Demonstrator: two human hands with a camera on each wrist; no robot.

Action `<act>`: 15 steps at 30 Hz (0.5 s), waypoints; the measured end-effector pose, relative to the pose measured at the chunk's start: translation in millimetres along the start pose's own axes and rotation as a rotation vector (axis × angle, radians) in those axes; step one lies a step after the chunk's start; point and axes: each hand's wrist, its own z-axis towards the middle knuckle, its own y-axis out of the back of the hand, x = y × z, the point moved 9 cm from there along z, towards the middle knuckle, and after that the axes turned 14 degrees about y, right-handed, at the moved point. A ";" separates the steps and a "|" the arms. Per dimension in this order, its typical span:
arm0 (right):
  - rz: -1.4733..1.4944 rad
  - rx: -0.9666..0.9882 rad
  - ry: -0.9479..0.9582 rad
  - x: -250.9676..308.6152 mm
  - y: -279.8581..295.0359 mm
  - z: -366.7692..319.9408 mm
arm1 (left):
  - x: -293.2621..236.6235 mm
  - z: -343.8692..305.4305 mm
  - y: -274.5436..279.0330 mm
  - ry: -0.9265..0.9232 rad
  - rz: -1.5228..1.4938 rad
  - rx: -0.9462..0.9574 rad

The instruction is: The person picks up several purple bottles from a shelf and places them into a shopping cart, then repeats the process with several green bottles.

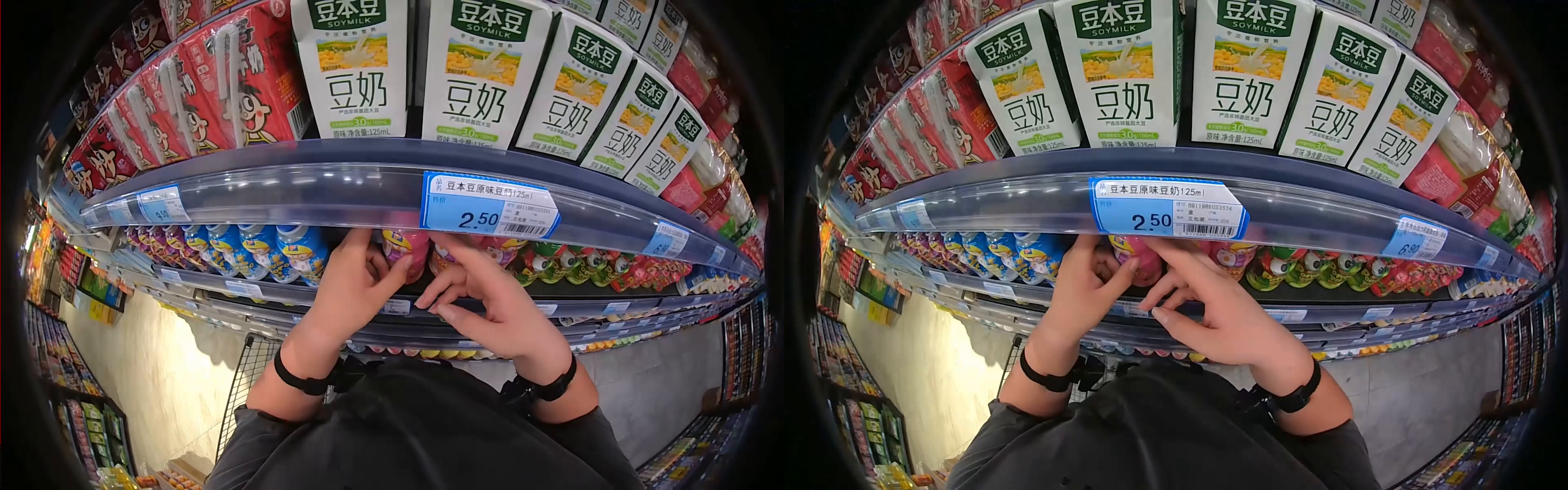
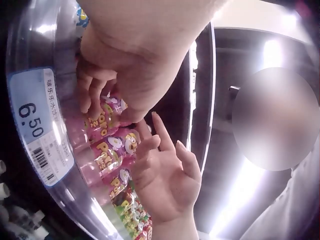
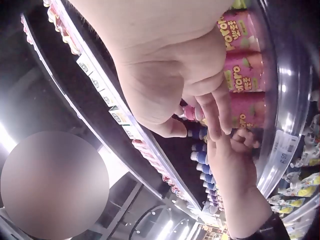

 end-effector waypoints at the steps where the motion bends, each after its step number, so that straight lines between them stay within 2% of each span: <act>1: -0.001 -0.002 0.004 1.4 0.2 -0.1 | 0.4 -0.1 0.0 -0.003 0.003 0.000; 4: 0.013 0.005 -0.022 3.6 1.2 -5.9 | -1.3 -6.3 -1.1 -0.028 0.002 -0.020; 6: 0.036 0.003 0.017 7.2 0.6 -10.8 | -15.0 -19.4 3.1 -0.161 0.044 -0.111; 10: 0.084 0.026 0.013 18.0 -2.3 -23.0 | -17.3 -38.9 0.4 -0.167 0.013 -0.175; 12: 0.091 0.055 0.030 22.2 -5.3 -32.5 | -42.6 -61.1 0.7 -0.358 0.143 -0.279; 14: 0.106 0.076 0.054 26.5 -6.4 -44.2 | -50.6 -76.9 -2.9 -0.366 0.193 -0.338; 15: 0.126 0.105 0.049 28.2 -8.6 -50.5 | -58.1 -88.9 -5.3 -0.479 0.254 -0.399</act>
